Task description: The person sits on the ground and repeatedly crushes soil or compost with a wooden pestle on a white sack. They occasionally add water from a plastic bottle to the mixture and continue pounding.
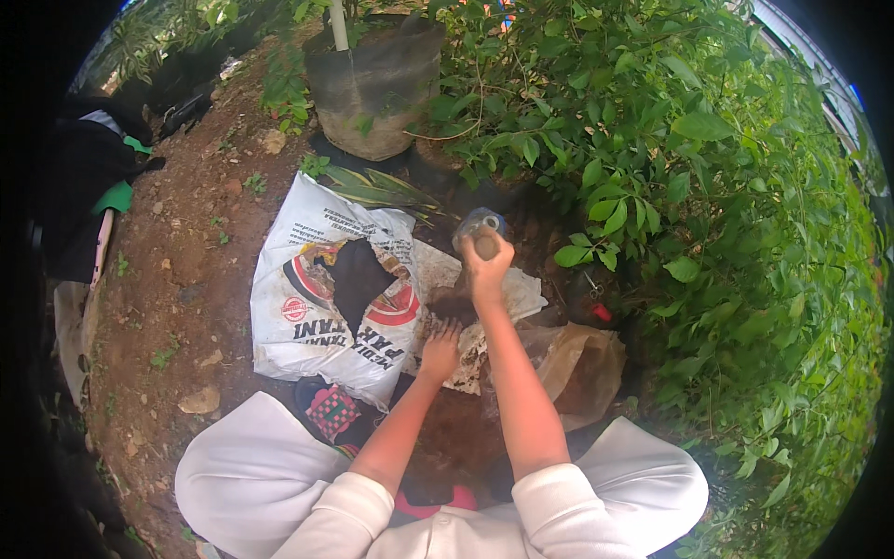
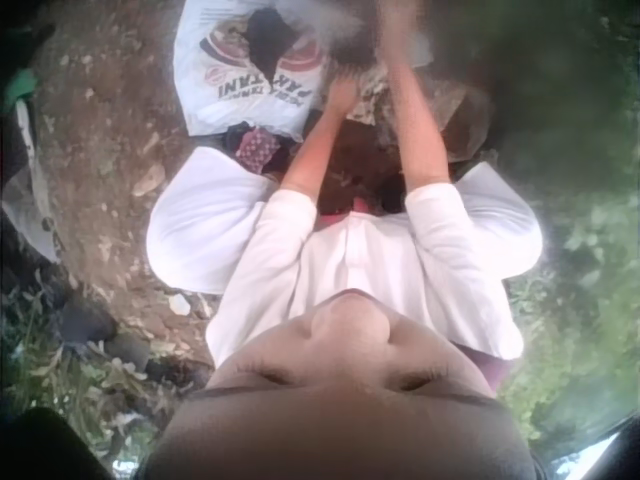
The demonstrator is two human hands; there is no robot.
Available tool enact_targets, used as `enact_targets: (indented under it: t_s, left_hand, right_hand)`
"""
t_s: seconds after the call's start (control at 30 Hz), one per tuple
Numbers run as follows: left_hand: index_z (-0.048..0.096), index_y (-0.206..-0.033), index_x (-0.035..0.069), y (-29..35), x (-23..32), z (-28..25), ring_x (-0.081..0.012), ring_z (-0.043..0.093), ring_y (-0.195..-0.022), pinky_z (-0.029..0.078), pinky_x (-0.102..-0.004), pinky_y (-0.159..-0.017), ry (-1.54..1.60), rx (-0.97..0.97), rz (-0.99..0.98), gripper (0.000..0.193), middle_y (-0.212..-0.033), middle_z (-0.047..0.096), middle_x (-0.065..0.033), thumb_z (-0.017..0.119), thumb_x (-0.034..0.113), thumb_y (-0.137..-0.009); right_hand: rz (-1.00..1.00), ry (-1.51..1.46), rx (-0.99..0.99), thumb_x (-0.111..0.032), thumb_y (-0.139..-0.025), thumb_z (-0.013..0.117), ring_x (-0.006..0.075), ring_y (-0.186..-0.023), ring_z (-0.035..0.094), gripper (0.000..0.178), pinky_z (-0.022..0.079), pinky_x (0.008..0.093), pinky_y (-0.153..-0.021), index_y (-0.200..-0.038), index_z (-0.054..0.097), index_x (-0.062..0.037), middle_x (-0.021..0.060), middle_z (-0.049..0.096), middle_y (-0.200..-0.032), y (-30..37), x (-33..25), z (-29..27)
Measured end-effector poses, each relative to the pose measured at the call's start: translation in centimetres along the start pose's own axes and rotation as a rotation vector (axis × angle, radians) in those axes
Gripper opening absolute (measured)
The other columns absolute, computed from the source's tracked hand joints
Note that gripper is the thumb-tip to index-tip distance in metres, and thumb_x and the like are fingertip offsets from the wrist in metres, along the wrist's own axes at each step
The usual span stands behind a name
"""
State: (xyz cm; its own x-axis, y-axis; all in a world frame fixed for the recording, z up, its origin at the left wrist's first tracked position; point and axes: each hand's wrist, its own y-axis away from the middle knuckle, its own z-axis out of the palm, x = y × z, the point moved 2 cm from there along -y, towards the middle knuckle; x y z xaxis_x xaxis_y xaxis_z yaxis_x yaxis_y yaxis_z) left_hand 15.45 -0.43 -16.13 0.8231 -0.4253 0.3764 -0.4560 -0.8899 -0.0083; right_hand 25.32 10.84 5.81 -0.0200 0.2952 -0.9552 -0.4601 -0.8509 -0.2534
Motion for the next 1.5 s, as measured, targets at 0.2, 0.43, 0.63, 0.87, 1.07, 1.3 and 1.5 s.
enact_targets:
  t_s: [0.2,0.43,0.63,0.87,1.07,1.3,1.5]
  left_hand:
    - [0.043,-0.128,-0.001,-0.9,0.7,-0.9,-0.0252,0.035,-0.129,0.026,-0.0403,-0.106,0.142,-0.333,-0.13,0.052,-0.135,0.042,-0.0149,0.049,0.012,-0.078]
    - [0.04,-0.13,-0.001,-0.4,-0.4,1.4,-0.0249,0.036,-0.129,0.021,-0.0394,-0.109,-0.077,-0.047,-0.001,0.054,-0.137,0.04,-0.0136,0.047,0.014,-0.079]
    - [0.037,-0.131,-0.004,-0.9,1.2,2.0,-0.0253,0.032,-0.131,0.02,-0.0388,-0.109,-0.118,-0.26,-0.044,0.058,-0.137,0.039,-0.0172,0.049,0.02,-0.08]
    - [0.042,-0.128,-0.001,0.9,-1.7,1.1,-0.0269,0.04,-0.123,0.028,-0.0407,-0.104,-0.054,-0.025,-0.107,0.056,-0.132,0.043,-0.0152,0.053,0.015,-0.076]
    - [0.046,-0.125,0.004,0.3,-1.1,0.2,-0.0285,0.044,-0.113,0.035,-0.0416,-0.096,-0.057,0.077,-0.101,0.055,-0.123,0.045,-0.0144,0.056,0.014,-0.073]
    - [0.055,-0.098,0.003,0.8,-1.9,-0.6,-0.0296,0.05,-0.097,0.042,-0.0407,-0.084,0.151,0.104,-0.309,0.028,-0.103,0.051,-0.0131,0.057,0.01,-0.071]
    - [0.05,-0.098,0.001,0.9,-1.7,-2.5,-0.034,0.05,-0.093,0.045,-0.0416,-0.078,0.315,0.37,-0.349,0.029,-0.098,0.049,-0.0159,0.054,0.0,-0.07]
  right_hand:
    - [-0.238,0.248,-0.25,-0.005,-0.069,0.069,0.0203,-0.046,0.043,0.021,0.039,0.0278,-0.051,-0.062,0.05,0.0004,0.0107,0.047,-0.054,5.2,-0.9,2.5]
    - [0.161,-0.167,0.065,-0.005,-0.074,0.066,0.0095,-0.059,0.049,0.016,0.041,0.0249,-0.054,-0.07,0.053,0.0025,0.0033,0.055,-0.068,-0.5,2.5,-2.2]
    - [0.25,-0.466,0.595,-0.013,-0.086,0.047,0.0144,-0.042,0.036,0.021,0.034,0.0294,-0.042,-0.065,0.044,-0.0068,0.0018,0.039,-0.053,-3.7,5.6,-19.8]
    - [0.21,-0.519,0.465,-0.011,-0.079,0.051,0.0124,-0.041,0.033,0.022,0.029,0.0267,-0.041,-0.06,0.039,-0.0098,0.0003,0.034,-0.051,-2.0,2.9,-17.0]
    - [0.043,-0.318,0.187,0.0,-0.073,0.057,0.0092,-0.043,0.033,0.023,0.027,0.0239,-0.041,-0.059,0.038,-0.0045,0.0018,0.039,-0.054,-0.1,-7.1,-7.5]
    - [-0.075,-0.183,-0.047,0.0,-0.071,0.059,0.0081,-0.047,0.036,0.019,0.027,0.0219,-0.043,-0.061,0.042,-0.0012,0.0031,0.045,-0.057,2.1,-11.2,-4.2]
    - [0.003,-0.091,-0.169,-0.004,-0.066,0.058,0.0114,-0.05,0.037,0.021,0.028,0.0255,-0.046,-0.06,0.038,-0.0032,0.0034,0.039,-0.056,3.3,-2.4,-4.6]
